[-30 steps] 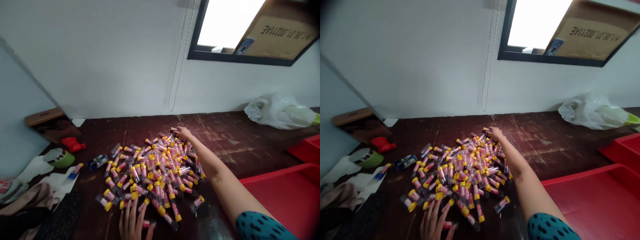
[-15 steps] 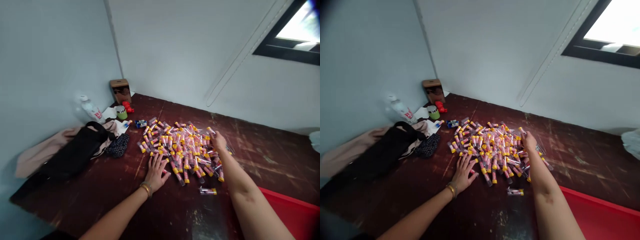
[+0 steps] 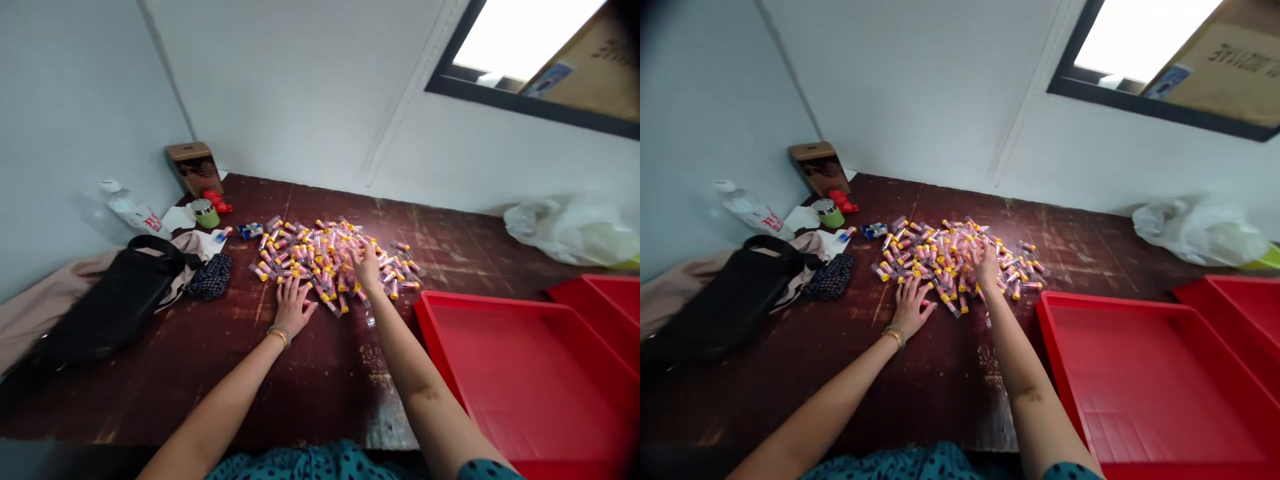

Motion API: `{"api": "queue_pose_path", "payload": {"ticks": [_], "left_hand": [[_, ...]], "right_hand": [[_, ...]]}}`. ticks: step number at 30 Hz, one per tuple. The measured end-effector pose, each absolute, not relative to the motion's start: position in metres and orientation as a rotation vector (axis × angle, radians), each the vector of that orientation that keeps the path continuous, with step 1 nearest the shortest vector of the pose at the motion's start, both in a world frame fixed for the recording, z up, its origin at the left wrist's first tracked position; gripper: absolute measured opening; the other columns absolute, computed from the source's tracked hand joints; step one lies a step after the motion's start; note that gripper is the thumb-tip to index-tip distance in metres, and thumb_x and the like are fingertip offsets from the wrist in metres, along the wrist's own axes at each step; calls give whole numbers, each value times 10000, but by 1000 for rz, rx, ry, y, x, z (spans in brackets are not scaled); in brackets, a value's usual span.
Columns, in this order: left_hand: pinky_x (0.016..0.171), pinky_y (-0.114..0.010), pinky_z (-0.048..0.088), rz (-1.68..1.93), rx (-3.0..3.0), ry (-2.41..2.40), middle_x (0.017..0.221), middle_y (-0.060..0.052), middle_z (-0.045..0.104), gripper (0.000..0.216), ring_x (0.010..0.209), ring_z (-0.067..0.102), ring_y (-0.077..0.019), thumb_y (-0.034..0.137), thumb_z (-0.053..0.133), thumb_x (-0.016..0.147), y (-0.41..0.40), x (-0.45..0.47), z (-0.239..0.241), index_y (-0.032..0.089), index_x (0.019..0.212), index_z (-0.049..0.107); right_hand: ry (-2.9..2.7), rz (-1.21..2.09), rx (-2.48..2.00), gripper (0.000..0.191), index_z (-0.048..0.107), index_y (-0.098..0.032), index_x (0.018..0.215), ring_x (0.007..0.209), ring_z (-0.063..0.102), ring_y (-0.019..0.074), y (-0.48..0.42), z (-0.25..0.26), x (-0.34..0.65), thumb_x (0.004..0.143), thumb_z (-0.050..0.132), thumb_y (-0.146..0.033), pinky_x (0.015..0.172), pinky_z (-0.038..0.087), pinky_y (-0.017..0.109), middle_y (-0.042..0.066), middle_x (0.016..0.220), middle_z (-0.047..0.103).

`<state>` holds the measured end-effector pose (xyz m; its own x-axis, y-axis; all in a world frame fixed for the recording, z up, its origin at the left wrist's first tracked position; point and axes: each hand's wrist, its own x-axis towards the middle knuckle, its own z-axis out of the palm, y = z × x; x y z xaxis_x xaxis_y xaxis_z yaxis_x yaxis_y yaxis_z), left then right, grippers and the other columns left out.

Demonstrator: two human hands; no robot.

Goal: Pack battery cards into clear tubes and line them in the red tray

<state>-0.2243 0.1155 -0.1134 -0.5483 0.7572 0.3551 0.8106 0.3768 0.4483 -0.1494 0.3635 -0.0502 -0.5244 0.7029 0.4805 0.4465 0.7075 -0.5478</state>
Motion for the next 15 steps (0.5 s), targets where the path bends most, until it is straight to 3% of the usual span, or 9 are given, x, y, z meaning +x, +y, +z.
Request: {"api": "queue_pose_path", "payload": {"ticks": [4, 9, 15], "left_hand": [[1161, -587, 163, -927, -1457, -2469, 1523, -175, 386, 459, 1446, 249, -346, 396, 555, 886, 113, -224, -110, 183, 1292, 581], [1158, -593, 163, -889, -1557, -2297, 1505, -177, 414, 417, 1437, 277, -337, 371, 537, 904, 110, -222, -113, 184, 1272, 599], [1148, -589, 196, -817, -1545, -2268, 1489, -186, 434, 437, 1417, 315, -337, 370, 536, 905, 117, -228, -120, 170, 1291, 582]], "right_hand": [[-2230, 515, -836, 352, 629, -186, 1154, 1137, 542, 230, 367, -42, -122, 921, 503, -418, 1006, 399, 348, 111, 1190, 630], [-2272, 447, -1055, 294, 676, -172, 1037, 1055, 589, 221, 417, -40, -69, 915, 469, -341, 962, 434, 334, 106, 1102, 667], [-2293, 332, -1440, 326, 657, -138, 1130, 1109, 565, 268, 528, -40, -53, 860, 525, -265, 965, 428, 376, 164, 1166, 626]]}}
